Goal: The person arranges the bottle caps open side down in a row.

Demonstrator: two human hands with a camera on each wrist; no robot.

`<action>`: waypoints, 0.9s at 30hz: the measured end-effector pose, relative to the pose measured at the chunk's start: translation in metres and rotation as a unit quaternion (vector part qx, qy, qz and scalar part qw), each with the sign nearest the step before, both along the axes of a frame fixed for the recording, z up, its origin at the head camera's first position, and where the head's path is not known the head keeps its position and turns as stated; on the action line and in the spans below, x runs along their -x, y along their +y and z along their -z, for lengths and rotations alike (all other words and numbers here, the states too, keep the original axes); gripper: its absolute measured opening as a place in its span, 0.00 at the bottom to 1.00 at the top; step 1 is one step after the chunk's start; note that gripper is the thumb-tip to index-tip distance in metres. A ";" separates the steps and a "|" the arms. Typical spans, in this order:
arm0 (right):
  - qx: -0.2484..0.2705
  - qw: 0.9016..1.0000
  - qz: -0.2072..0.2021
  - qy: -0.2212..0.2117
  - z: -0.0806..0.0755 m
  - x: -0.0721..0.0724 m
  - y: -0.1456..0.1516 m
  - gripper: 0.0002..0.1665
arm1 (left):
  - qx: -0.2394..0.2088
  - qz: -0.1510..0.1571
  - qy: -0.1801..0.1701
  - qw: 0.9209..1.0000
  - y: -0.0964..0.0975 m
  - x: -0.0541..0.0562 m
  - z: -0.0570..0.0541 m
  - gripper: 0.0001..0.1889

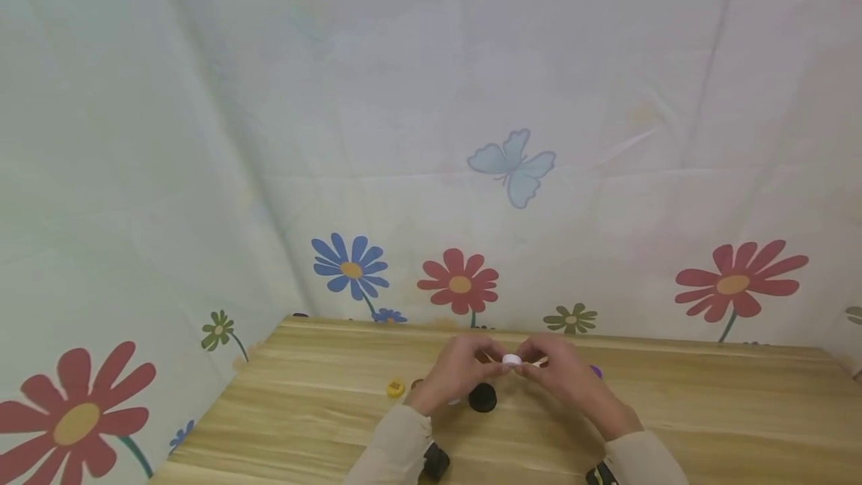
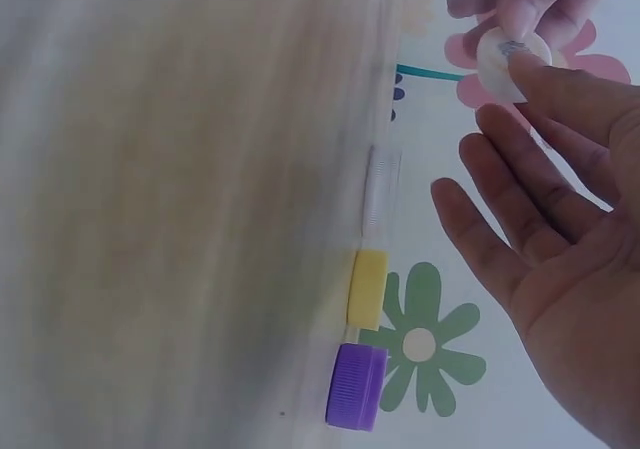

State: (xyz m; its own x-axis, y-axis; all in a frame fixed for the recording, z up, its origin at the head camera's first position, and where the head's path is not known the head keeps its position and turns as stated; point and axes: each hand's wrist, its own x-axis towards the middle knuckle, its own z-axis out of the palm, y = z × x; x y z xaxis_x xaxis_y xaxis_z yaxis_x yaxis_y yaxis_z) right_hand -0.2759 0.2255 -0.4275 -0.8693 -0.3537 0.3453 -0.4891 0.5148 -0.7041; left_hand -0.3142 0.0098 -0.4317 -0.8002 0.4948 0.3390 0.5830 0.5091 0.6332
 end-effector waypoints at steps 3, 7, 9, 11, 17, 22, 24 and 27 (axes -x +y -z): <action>-0.006 1.000 0.008 0.000 0.001 -0.003 -0.001 0.04 | 0.001 0.014 -0.002 1.000 -0.002 0.000 0.000 0.04; -0.019 1.000 0.021 -0.013 0.002 -0.006 -0.001 0.08 | -0.006 0.036 -0.006 0.999 -0.004 0.001 0.002 0.06; -0.019 0.999 0.023 -0.021 0.003 -0.007 -0.001 0.10 | -0.011 0.047 -0.005 0.999 -0.006 0.001 0.003 0.09; -0.015 0.999 0.023 -0.027 0.003 -0.008 -0.001 0.10 | -0.015 0.057 -0.006 0.998 -0.007 0.001 0.004 0.12; -0.008 0.999 0.010 -0.034 0.002 -0.008 0.002 0.12 | -0.014 0.070 -0.017 0.997 -0.008 0.000 0.002 0.14; -0.010 0.999 -0.011 -0.040 0.001 -0.007 0.005 0.10 | -0.003 0.063 -0.019 0.998 -0.006 0.000 0.001 0.12; -0.011 0.999 -0.021 -0.039 0.001 -0.007 0.006 0.10 | 0.003 0.060 -0.021 0.998 -0.006 -0.001 0.002 0.11; -0.010 0.999 -0.032 -0.041 0.003 -0.006 0.005 0.10 | 0.010 0.052 -0.035 0.998 -0.006 -0.002 0.002 0.08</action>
State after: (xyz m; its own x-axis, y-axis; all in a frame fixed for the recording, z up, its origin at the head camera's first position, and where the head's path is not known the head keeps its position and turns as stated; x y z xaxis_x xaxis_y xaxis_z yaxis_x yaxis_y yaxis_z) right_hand -0.2695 0.2309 -0.4304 -0.8696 -0.4155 0.2668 -0.4631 0.4989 -0.7326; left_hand -0.3125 0.0041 -0.4337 -0.7652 0.5831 0.2729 0.5881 0.4607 0.6647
